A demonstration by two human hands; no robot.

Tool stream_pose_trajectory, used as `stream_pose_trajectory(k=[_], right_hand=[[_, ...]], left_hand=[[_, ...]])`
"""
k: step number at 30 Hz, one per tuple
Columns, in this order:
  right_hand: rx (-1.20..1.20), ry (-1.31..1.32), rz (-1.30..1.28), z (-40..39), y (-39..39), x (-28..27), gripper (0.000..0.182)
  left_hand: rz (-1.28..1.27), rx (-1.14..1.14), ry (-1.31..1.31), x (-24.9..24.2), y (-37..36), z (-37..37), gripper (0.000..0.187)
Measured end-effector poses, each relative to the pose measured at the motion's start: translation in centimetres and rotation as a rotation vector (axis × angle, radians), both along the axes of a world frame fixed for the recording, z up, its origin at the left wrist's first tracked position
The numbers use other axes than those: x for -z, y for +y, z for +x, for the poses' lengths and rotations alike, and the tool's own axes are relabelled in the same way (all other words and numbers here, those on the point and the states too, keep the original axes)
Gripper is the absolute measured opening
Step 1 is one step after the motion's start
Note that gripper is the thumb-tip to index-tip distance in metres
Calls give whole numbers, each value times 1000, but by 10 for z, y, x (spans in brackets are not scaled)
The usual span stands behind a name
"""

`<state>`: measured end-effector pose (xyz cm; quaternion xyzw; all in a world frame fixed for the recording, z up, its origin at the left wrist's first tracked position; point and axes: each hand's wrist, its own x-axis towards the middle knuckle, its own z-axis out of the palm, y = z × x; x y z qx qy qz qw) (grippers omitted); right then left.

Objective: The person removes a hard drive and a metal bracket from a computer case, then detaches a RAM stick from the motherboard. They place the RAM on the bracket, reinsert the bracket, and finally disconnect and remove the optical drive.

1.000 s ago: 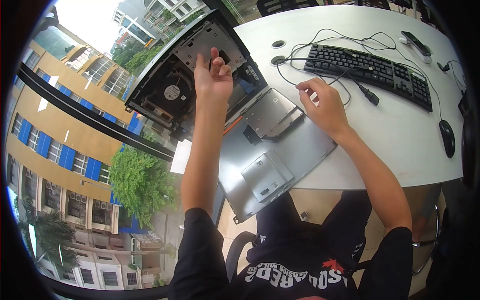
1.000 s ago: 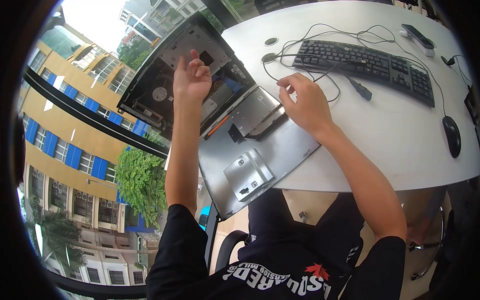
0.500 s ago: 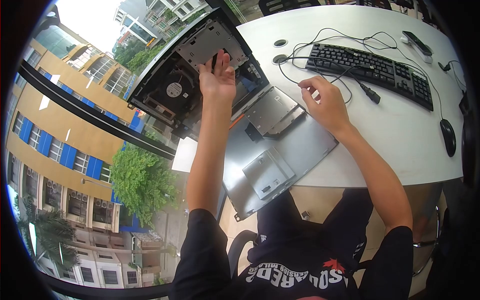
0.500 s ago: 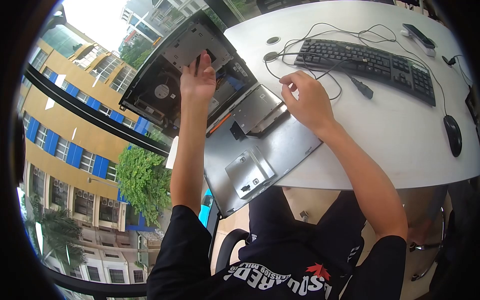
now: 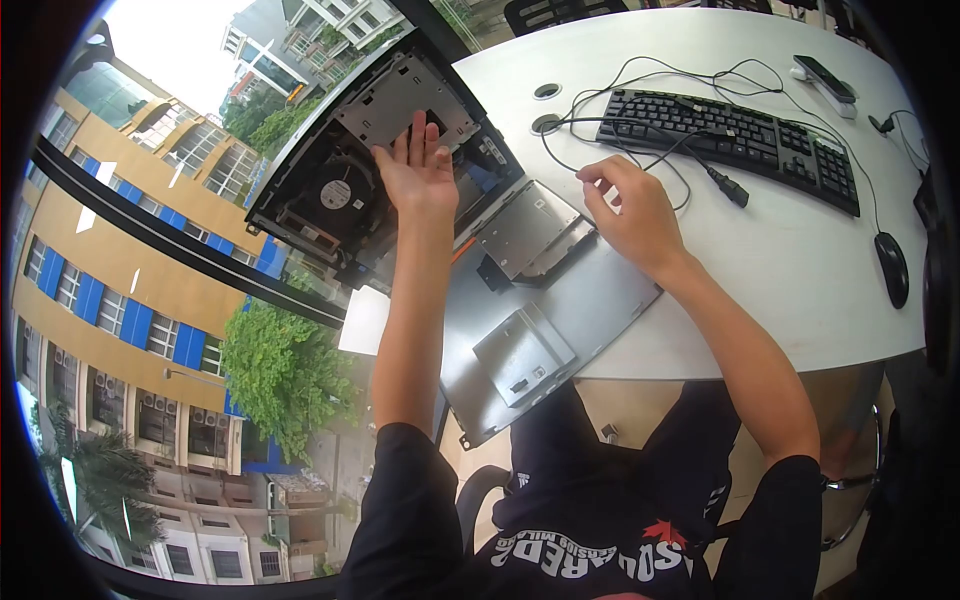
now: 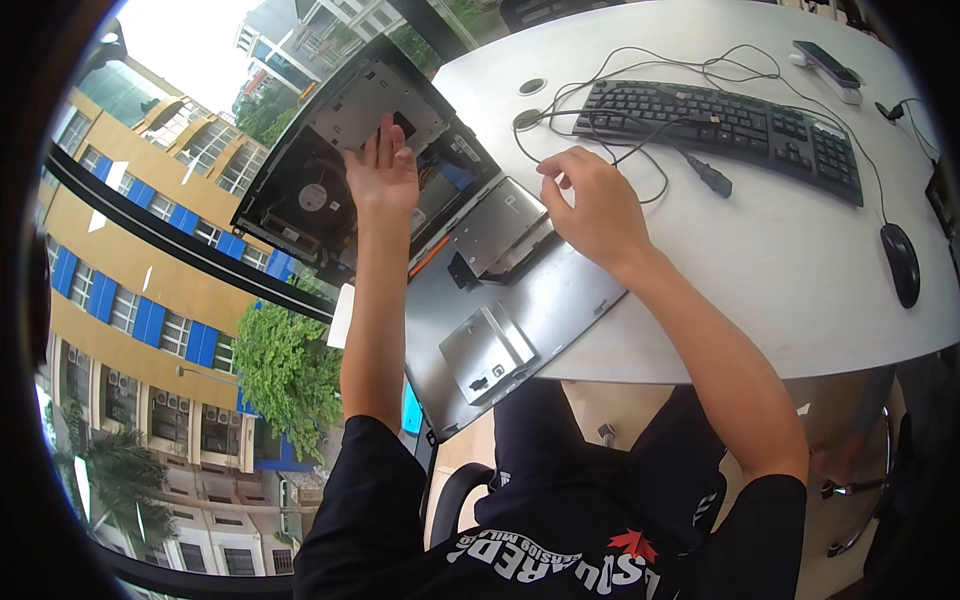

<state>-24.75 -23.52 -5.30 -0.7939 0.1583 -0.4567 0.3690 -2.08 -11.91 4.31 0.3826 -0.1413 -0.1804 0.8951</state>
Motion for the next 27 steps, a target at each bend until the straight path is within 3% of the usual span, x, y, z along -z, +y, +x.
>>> stream_pose_trajectory(k=[3,9,21,27], right_hand=[[-9,10,5,-1,3,0,20],[-18,17,-13,1,4,1,20],[-9,17,-10,1,4,-1,16],[-6,20,-9,0,3,-1,16]], left_hand=[[-217,168,203,-7,10,-4,75],[-254,329,241,-3,19,15,71],[-258,165,260,-6,11,5,63],[-331,256,231,9,18,13,57]])
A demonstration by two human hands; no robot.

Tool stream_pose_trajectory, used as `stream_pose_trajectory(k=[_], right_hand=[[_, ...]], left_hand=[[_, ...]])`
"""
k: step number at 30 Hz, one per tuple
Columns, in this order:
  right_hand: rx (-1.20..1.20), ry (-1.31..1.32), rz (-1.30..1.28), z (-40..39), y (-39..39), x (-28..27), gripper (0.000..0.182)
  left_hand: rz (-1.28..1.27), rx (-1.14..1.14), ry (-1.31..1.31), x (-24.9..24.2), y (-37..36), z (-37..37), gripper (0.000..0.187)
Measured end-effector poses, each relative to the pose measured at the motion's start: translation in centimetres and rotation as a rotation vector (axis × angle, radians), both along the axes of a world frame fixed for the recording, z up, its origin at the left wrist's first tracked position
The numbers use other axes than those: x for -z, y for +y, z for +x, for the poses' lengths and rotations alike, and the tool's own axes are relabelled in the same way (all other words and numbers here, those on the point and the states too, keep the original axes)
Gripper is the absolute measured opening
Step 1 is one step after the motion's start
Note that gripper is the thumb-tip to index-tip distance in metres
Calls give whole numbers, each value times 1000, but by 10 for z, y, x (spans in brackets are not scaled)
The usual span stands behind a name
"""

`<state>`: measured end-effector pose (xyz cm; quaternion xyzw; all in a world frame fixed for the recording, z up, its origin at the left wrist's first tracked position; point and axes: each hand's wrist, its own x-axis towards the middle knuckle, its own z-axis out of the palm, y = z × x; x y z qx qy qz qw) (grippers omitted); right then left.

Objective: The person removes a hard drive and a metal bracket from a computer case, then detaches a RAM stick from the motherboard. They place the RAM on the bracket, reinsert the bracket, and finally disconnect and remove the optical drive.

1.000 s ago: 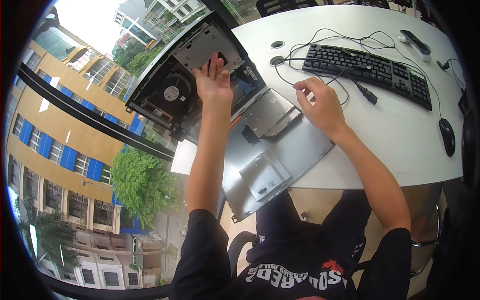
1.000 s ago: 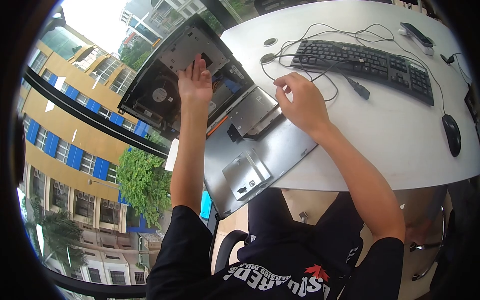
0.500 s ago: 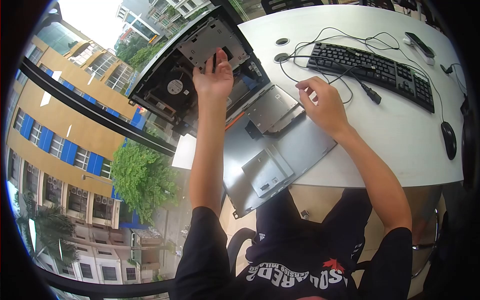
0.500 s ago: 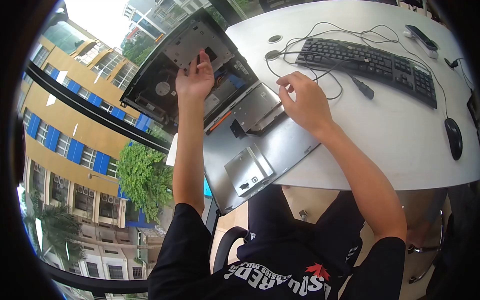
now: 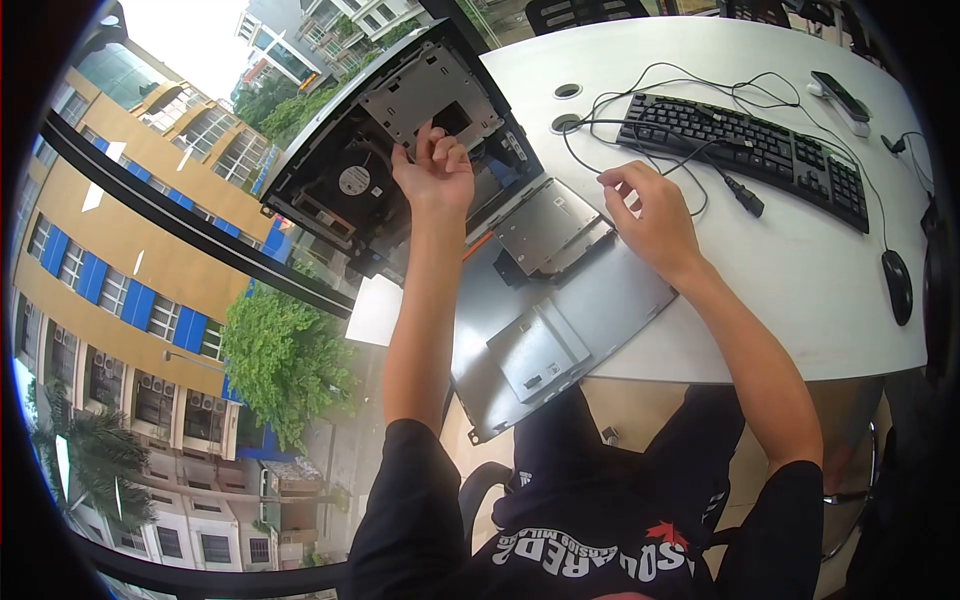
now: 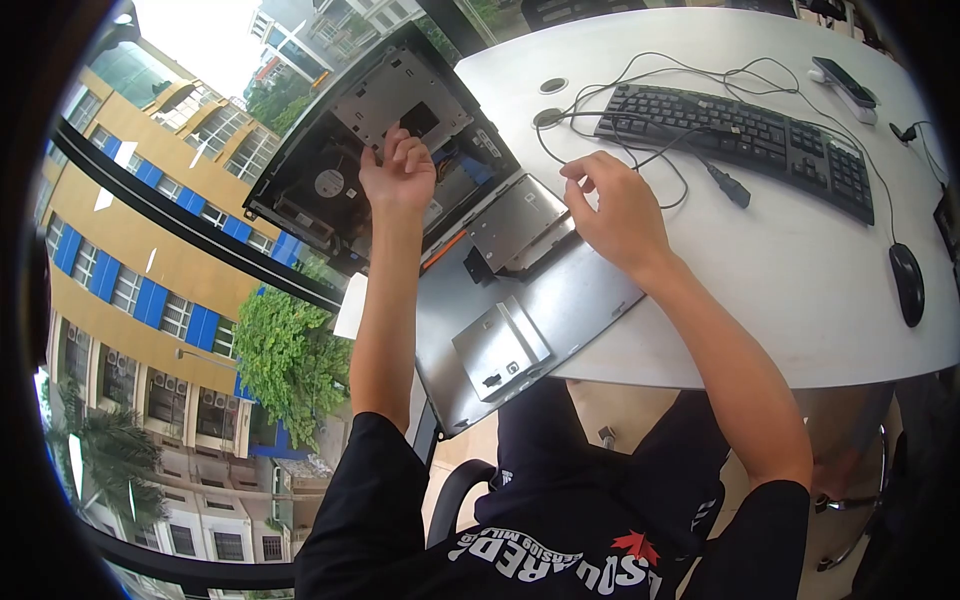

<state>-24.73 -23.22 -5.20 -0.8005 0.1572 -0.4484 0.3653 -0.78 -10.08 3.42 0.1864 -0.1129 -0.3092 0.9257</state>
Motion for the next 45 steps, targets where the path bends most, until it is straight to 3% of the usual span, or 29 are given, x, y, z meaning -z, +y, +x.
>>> stream_pose_trajectory(k=[9,24,33,36,37,40,45], right_hand=[[0,8,7,0,0,0,17],[-11,33,11,1,-2,4,20],[-13,42,9,1,1,4,19],[-10,46,-1,1,1,4,19],[-8,46,-3,1,1,4,19],[-11,37,2,2,0,6,19],[5,22,-11,1,-1,5,19]], left_hand=[[132,-171,39,-3,-13,0,63],[100,-97,-77,-11,9,-18,54],[905,-350,-1033,-13,29,-33,39],[1165,-826,-1826,-11,33,-34,33],[1082,-990,-2070,-9,31,-23,36],[1192,-1027,-2286,-10,28,-20,36],[1583,-735,-2180,-25,14,-24,36]])
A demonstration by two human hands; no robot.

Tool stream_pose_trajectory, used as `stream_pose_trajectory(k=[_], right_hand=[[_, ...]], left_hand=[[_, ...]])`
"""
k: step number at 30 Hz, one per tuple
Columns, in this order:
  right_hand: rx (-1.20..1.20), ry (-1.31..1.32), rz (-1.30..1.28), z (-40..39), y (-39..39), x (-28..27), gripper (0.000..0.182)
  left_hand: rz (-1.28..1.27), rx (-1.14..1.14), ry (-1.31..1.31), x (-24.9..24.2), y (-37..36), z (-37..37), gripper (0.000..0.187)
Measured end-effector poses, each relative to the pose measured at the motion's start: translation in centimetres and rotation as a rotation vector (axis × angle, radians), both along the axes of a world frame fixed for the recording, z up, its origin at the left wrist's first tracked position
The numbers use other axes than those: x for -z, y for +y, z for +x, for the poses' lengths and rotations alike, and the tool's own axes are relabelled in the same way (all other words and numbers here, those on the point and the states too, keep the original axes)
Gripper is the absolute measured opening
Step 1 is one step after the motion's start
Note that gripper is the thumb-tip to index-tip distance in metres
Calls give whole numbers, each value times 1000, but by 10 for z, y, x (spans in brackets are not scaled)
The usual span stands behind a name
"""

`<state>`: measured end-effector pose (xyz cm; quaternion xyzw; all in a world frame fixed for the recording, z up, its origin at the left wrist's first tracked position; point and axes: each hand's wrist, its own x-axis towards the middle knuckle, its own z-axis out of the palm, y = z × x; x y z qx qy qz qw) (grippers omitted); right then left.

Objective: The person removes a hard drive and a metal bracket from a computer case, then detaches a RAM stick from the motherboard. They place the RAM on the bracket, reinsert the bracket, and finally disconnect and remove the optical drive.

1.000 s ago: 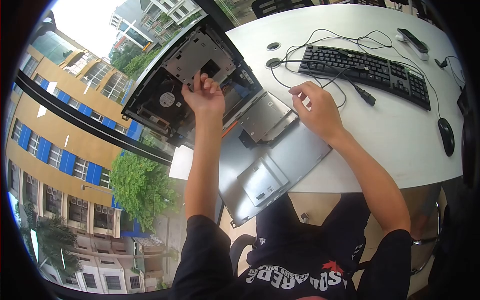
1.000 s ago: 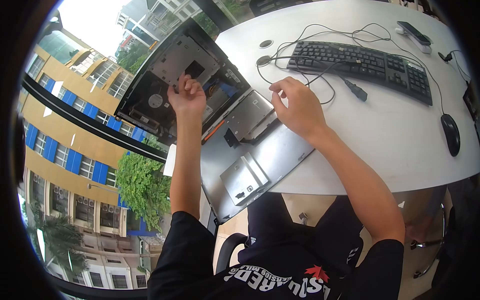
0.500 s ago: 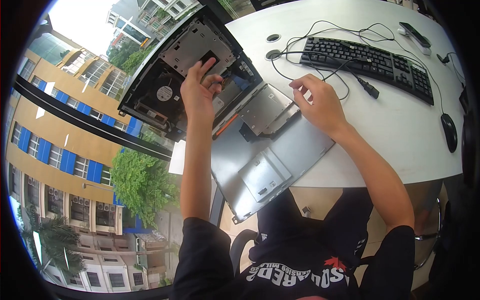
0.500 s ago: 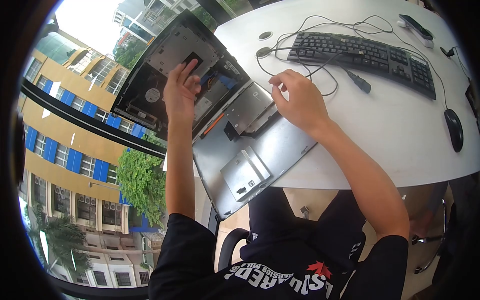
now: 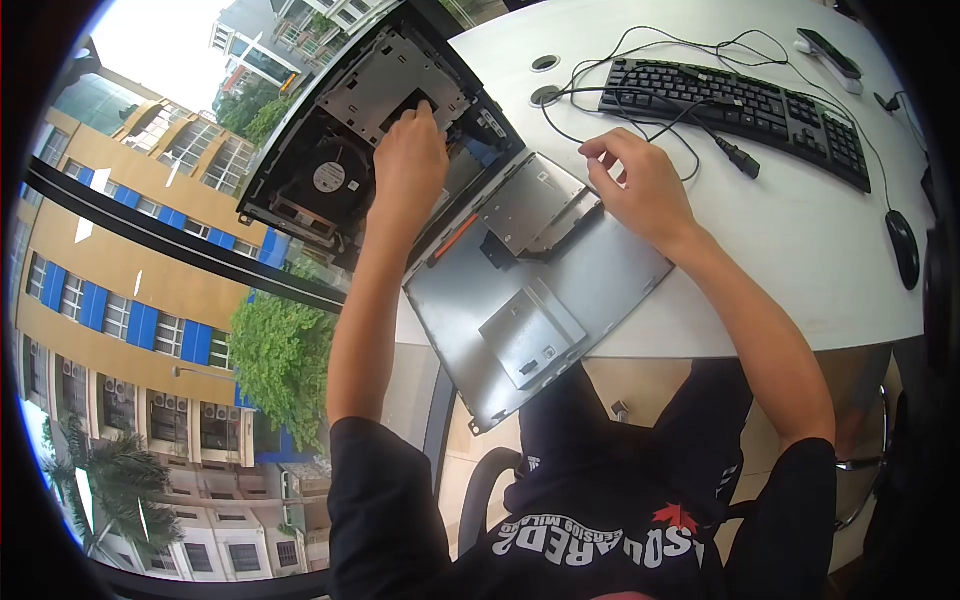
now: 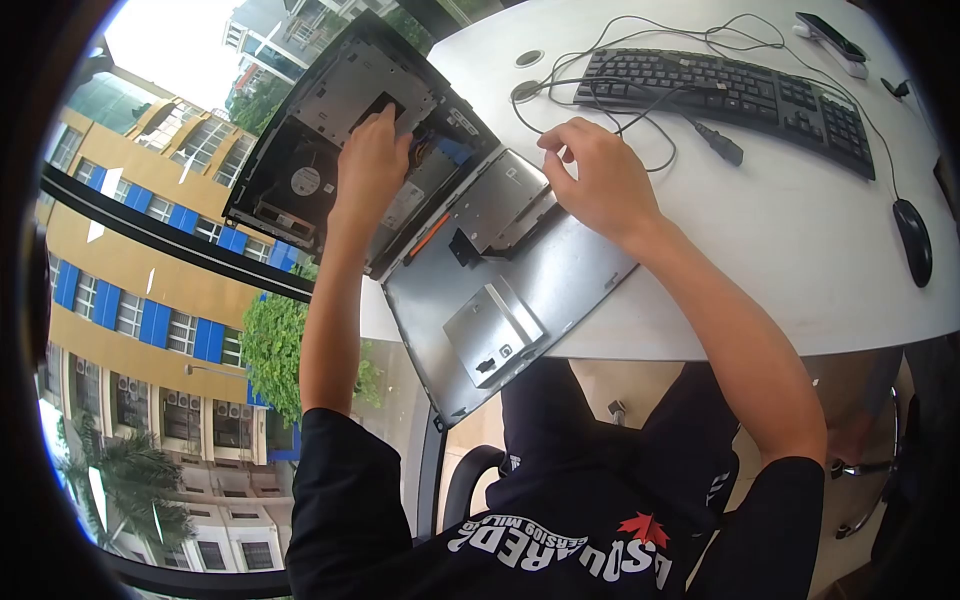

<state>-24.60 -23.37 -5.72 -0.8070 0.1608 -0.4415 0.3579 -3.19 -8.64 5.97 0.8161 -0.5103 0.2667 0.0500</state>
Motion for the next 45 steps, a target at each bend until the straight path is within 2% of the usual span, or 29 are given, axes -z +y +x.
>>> stream_pose_trajectory(k=[4,16,22,25,26,29,30,34,38,45], right_hand=[[-7,-14,2,0,-1,0,19],[-29,3,21,-1,4,-3,20],[-29,13,16,-2,4,-5,19],[-25,32,22,-3,4,-5,19],[-26,42,27,-3,4,-5,19],[-18,13,-17,1,0,2,19],[-22,14,16,1,1,1,19],[9,11,30,0,-3,1,20],[1,30,26,0,-1,1,21],[12,7,43,0,-2,1,22]], left_hand=[[154,-40,42,-9,-11,16,37],[161,96,185,-27,-8,39,41],[232,141,134,-34,-11,40,40],[385,30,328,-56,-17,18,39],[410,56,377,-64,-16,9,39],[518,74,285,-71,-18,-5,42],[472,134,395,-67,-13,-3,44],[486,102,420,-59,2,-23,46],[439,165,571,-51,21,-45,46],[556,265,1077,-46,33,-57,38]])
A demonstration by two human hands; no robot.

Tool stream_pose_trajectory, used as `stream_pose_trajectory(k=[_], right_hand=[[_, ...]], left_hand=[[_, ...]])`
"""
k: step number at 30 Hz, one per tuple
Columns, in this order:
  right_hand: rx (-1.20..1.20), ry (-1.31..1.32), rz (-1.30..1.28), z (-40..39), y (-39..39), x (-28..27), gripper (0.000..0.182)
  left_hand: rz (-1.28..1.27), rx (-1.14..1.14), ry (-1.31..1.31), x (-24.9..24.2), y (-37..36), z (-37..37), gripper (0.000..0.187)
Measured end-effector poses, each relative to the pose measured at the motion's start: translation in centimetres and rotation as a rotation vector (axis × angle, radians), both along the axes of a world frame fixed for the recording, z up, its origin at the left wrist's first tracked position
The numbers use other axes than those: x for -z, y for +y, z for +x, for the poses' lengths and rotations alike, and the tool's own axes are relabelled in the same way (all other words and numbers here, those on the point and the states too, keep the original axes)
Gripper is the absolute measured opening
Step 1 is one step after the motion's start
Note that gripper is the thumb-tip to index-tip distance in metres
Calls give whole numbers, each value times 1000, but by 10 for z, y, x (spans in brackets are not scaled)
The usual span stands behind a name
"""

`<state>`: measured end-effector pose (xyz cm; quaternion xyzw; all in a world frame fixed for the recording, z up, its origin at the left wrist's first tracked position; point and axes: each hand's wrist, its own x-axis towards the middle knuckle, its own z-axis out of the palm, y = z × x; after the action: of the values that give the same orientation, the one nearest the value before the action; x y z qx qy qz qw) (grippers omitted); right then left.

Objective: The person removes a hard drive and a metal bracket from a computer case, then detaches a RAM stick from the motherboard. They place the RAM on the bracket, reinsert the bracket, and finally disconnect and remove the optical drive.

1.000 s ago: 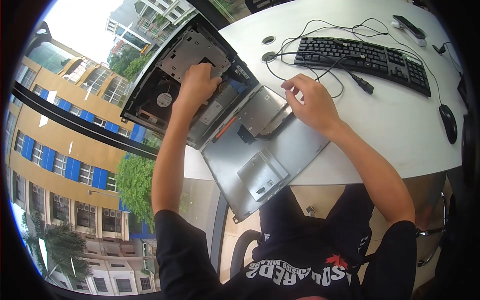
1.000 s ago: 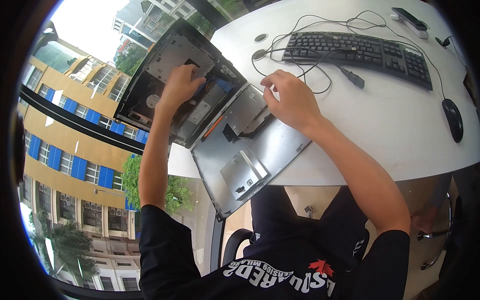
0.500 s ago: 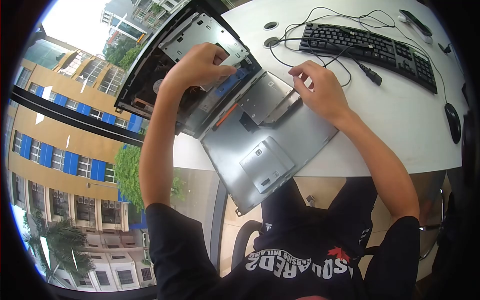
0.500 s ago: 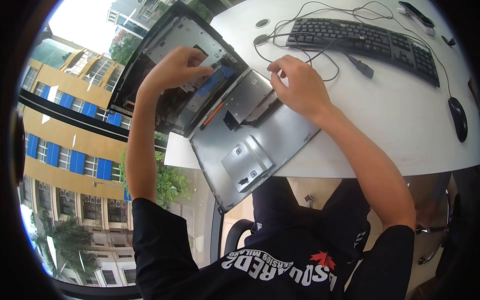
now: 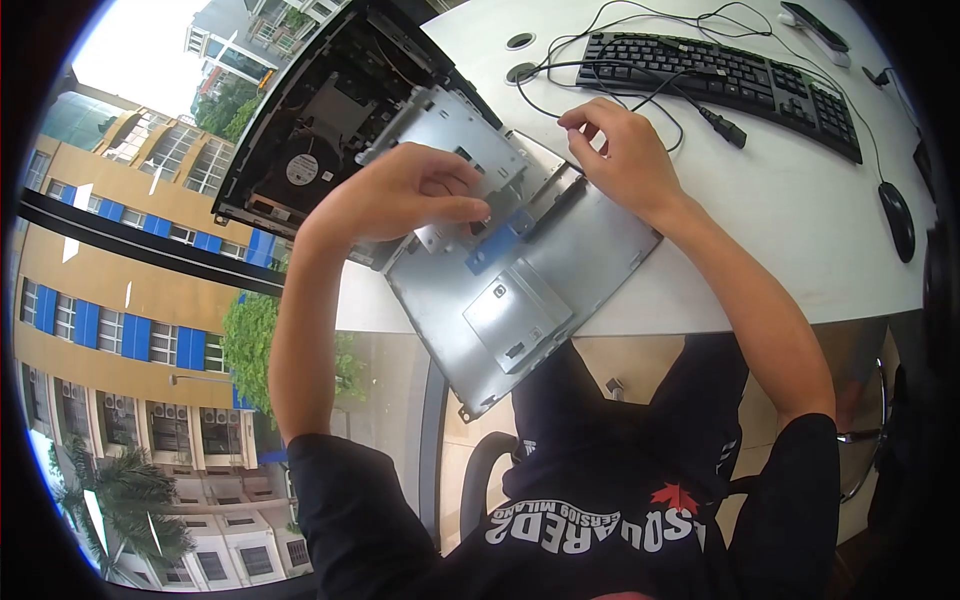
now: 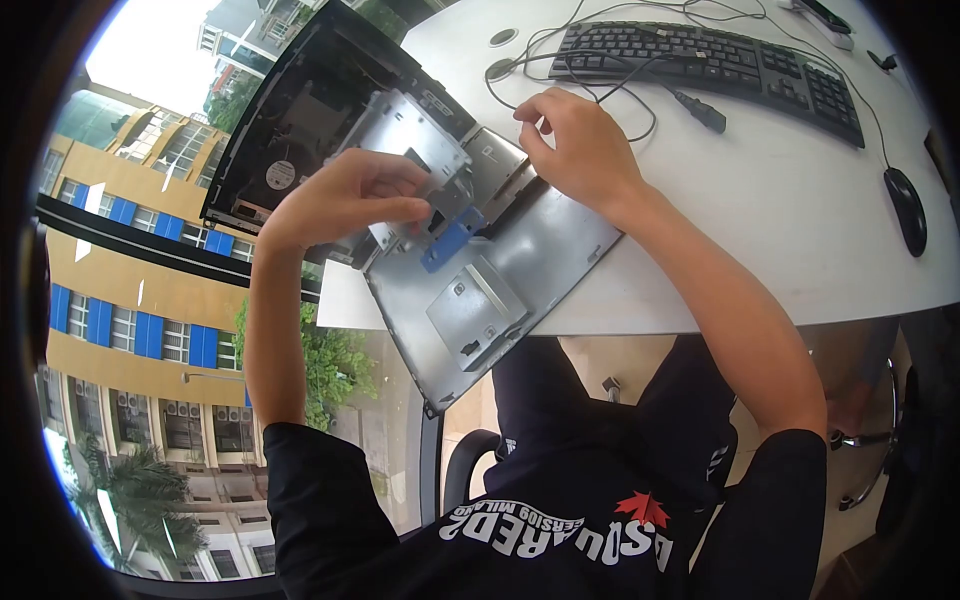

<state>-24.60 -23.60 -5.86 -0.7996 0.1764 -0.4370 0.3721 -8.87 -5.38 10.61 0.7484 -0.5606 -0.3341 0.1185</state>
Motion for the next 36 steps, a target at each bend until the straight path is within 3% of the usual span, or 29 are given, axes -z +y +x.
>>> stream_pose_trajectory(k=[3,10,16,22,32,36], right_hand=[[12,-9,8,0,-1,0,22],[31,-33,14,1,-3,1,24],[27,-96,95,4,-11,3,25],[20,-92,144,2,-13,0,25],[-4,-124,127,4,-10,-1,25],[-17,-110,149,3,-9,-2,25]], left_hand=[[99,86,191,13,-5,3,35],[179,67,320,38,-23,-9,38],[218,116,296,53,-44,-23,41],[158,-4,213,66,-56,-34,38],[95,89,156,66,-51,-38,36],[-145,138,-58,54,-40,-36,32]])
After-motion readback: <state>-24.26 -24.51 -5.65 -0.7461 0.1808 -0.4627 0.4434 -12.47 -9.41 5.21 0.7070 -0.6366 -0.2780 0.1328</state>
